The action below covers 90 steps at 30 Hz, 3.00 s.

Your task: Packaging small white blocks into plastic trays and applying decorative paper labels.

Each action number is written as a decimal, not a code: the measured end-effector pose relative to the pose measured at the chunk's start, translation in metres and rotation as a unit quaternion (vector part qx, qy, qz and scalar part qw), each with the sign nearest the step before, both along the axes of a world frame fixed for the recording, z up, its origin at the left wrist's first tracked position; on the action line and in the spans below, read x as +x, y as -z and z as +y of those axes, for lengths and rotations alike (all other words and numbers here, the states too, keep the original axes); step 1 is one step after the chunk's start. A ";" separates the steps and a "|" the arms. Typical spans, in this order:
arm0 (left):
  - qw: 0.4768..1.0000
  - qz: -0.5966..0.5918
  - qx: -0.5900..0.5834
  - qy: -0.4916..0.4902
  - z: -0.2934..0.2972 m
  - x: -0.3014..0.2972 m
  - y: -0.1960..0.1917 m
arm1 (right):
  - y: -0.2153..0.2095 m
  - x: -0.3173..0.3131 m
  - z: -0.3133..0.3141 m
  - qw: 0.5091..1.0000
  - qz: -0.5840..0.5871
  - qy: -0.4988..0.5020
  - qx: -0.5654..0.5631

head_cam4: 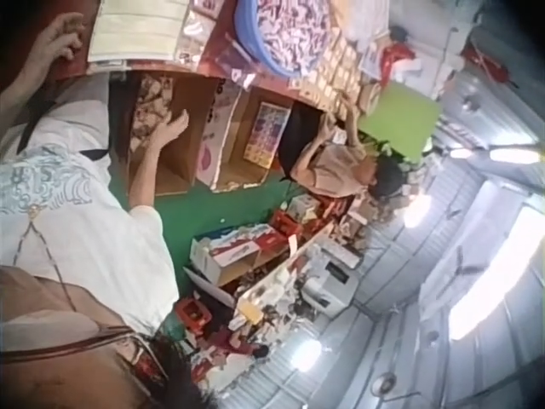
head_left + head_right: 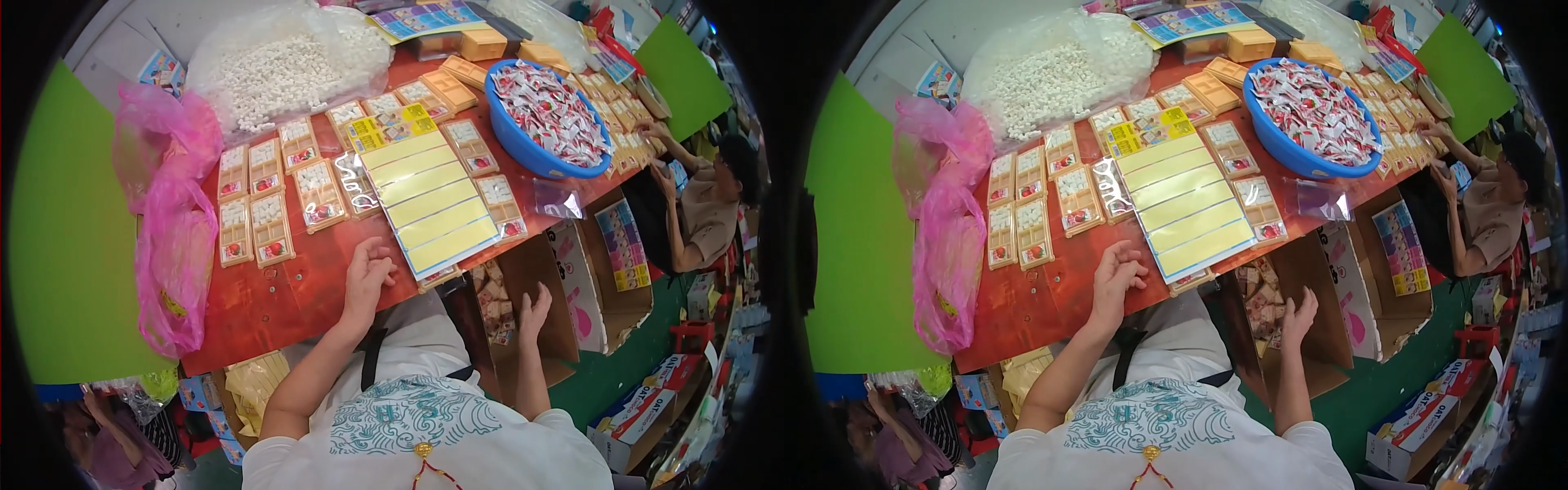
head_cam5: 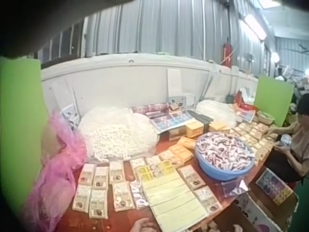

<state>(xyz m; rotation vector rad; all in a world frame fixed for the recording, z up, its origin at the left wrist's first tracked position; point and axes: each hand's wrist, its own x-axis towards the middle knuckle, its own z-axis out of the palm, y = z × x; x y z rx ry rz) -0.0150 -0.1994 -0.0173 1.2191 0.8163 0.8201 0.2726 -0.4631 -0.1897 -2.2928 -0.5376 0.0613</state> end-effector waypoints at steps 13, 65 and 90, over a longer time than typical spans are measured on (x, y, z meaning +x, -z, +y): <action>0.980 -0.057 -0.169 0.088 0.054 0.032 0.003 | -0.212 -0.127 0.235 0.879 -0.239 -0.413 -0.011; 0.980 0.060 0.182 0.050 0.018 0.015 0.012 | -0.161 -0.056 0.341 0.808 -0.454 -0.365 -0.090; 0.760 0.383 0.503 0.149 -0.018 -0.071 0.009 | -0.183 -0.126 0.228 0.844 -0.298 -0.446 0.017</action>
